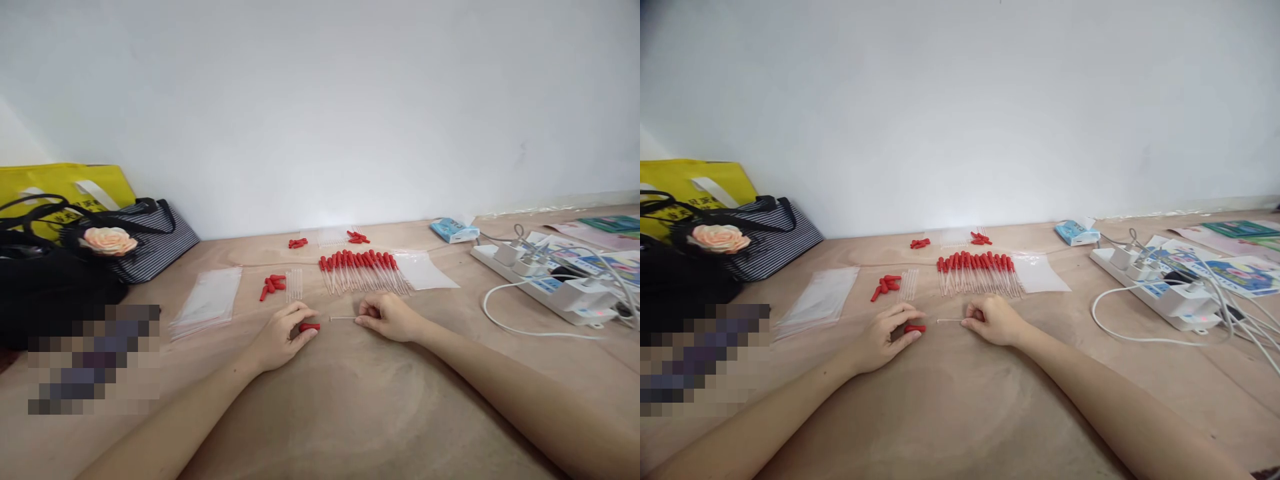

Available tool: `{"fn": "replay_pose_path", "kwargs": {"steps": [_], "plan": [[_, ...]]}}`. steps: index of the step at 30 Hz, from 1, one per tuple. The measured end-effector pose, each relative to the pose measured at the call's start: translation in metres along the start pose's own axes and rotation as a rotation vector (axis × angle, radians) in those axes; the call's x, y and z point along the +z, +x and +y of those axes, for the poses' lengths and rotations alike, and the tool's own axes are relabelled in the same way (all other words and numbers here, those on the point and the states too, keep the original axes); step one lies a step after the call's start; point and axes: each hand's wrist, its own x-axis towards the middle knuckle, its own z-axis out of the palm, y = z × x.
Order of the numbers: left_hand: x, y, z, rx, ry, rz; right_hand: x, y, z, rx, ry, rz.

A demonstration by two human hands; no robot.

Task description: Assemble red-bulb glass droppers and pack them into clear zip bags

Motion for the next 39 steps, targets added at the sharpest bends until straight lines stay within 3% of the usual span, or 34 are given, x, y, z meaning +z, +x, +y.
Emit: {"fn": "replay_pose_path", "kwargs": {"steps": [4,10,15,27,39], "plan": [[0.003,-0.001,-0.001,-0.019,0.011,0.027,0.006,0.002,0.002,-0.032,0.012,0.094],[0.007,0.002,0.003,-0.006,0.036,0.044,0.017,0.006,-0.001,0.0,0.049,0.045],[0.007,0.002,0.002,-0.095,0.034,0.084,0.02,0.005,-0.007,0.054,0.002,0.066],[0.011,0.005,0.011,-0.088,-0.093,0.005,0.028,0.0,-0.023,0.052,0.14,0.169],[0.011,0.003,0.013,-0.07,-0.066,0.048,0.028,-0.006,-0.028,-0.178,0.02,0.203]]}}
